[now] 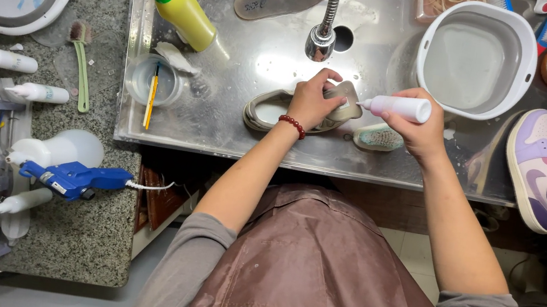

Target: The person holds a beige sneaker over a stainless steel sink and applies a pink liquid from a squeeze bottle to the shoe's upper, tongue, and interior lining. The person rotates the shoe to access different areas while applying the liquid.

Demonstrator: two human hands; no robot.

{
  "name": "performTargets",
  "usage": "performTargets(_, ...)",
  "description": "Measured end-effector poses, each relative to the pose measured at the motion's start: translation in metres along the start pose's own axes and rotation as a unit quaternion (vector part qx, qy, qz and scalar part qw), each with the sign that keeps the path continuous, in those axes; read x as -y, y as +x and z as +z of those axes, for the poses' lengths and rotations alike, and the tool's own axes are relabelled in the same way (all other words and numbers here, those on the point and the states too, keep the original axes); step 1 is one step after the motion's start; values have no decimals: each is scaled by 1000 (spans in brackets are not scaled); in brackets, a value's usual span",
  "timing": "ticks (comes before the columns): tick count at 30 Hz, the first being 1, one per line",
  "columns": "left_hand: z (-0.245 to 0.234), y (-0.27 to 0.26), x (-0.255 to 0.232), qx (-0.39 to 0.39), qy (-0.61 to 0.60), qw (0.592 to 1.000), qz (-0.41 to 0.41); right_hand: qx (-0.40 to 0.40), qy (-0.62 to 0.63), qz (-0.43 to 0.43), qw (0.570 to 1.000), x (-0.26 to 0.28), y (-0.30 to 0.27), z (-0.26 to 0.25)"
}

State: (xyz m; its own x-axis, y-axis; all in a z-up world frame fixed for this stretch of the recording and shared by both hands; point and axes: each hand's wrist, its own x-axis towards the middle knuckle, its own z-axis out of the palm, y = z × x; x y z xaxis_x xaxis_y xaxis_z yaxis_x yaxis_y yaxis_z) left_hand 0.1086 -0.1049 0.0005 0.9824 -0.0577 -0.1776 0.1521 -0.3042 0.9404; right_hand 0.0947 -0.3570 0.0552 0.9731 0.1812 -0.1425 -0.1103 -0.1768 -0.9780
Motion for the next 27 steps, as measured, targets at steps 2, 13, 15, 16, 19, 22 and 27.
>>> performTargets(2, 0, 0, 0, -2, 0, 1000, -2, 10, 45, 8, 999, 2, -1, 3)
performTargets(13, -4, -2, -8, 13, -1, 999, -34, -186, 305, 37, 933, -15, -11, 23)
performTargets(15, -4, -2, -8, 12, -3, 999, -33, -166, 216, 10, 962, -14, -12, 21)
performTargets(16, -3, -2, -7, 13, -3, 999, -33, -167, 216, 10, 962, -12, -12, 21)
performTargets(19, -2, -2, -6, 9, -6, 1000, -29, -159, 137, -12, 978, -6, -11, 22)
performTargets(22, -2, -2, -6, 8, -10, 999, -31, -144, 122, -24, 982, -5, -12, 23)
performTargets(27, -1, -2, -3, 1, -13, 1000, -28, -135, 90, -34, 986, -5, -16, 22)
